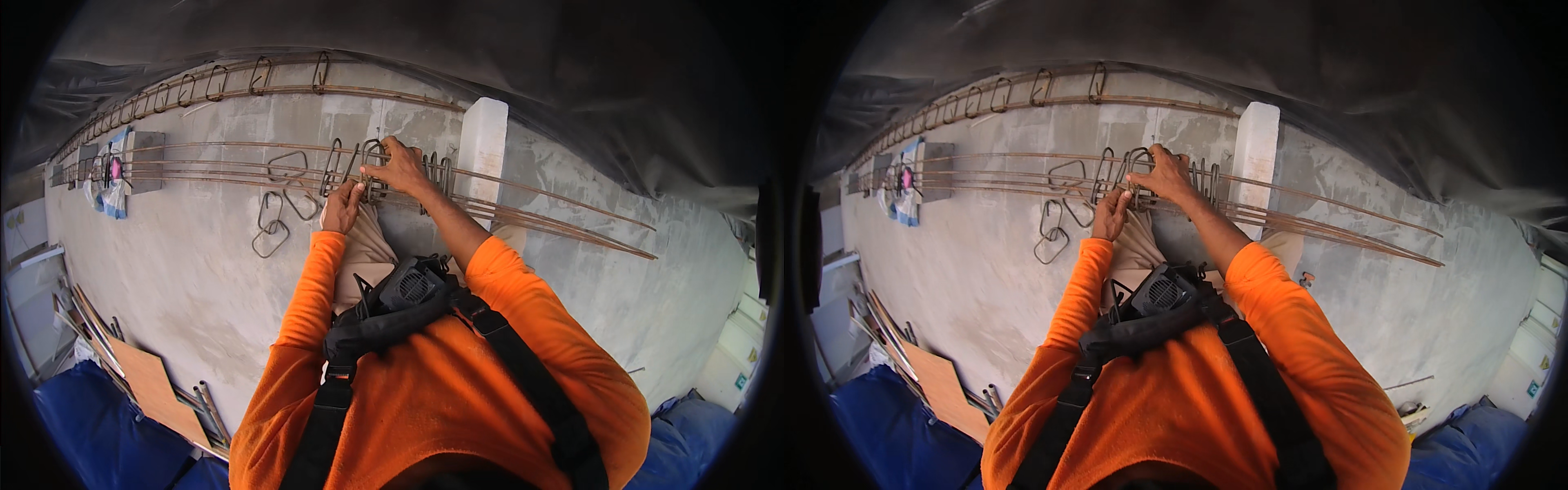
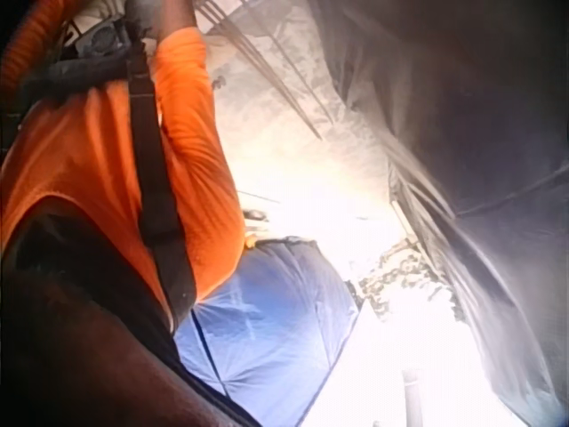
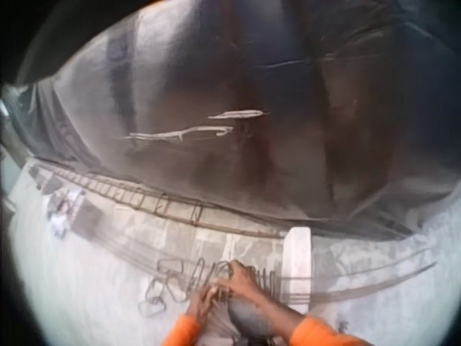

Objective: The person assembles a rebar cage by tying wire ties around intersecting steel bars using a manual rebar tying tool. They place spacers and a pink marker on the structure, then adjust the camera strap on their chest.

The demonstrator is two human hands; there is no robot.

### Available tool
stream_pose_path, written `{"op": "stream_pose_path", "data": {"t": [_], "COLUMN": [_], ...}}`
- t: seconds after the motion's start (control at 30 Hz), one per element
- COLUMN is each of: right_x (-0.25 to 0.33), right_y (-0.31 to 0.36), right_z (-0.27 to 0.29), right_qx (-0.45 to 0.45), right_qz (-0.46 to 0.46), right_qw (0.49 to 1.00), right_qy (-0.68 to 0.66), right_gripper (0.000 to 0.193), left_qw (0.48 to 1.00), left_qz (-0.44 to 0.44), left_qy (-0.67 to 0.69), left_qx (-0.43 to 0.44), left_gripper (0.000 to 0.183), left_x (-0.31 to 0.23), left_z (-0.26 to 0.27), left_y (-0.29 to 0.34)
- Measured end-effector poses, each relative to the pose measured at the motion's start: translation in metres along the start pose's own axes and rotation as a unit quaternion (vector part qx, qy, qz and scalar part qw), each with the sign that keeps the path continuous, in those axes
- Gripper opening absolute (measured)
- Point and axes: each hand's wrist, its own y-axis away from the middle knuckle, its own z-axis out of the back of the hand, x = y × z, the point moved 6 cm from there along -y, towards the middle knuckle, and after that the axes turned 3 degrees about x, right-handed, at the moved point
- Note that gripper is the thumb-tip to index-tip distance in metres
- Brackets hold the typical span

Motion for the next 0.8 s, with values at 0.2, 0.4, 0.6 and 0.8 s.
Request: {"op": "stream_pose_path", "data": {"t": [0.2,0.4,0.6,0.8], "right_x": [0.001,-0.003,-0.017,-0.014], "right_y": [0.009,0.007,0.010,0.008], "right_z": [-0.005,-0.005,0.000,0.003], "right_qx": [-0.066,-0.085,-0.040,-0.031], "right_qz": [0.014,0.050,0.061,0.081], "right_qw": [0.997,0.995,0.997,0.995], "right_qy": [0.024,0.005,-0.028,-0.042], "right_gripper": [0.088,0.075,0.080,0.074], "left_qw": [0.998,0.997,0.964,0.897], "left_qz": [-0.047,-0.048,-0.165,-0.299], "left_qy": [0.004,0.014,-0.187,-0.325], "left_qx": [-0.039,-0.053,-0.086,-0.023], "left_gripper": [0.042,0.034,0.032,0.062], "left_x": [-0.011,-0.033,-0.070,-0.083], "left_z": [-0.003,-0.003,0.009,0.002], "left_y": [-0.003,-0.001,0.001,-0.014]}}
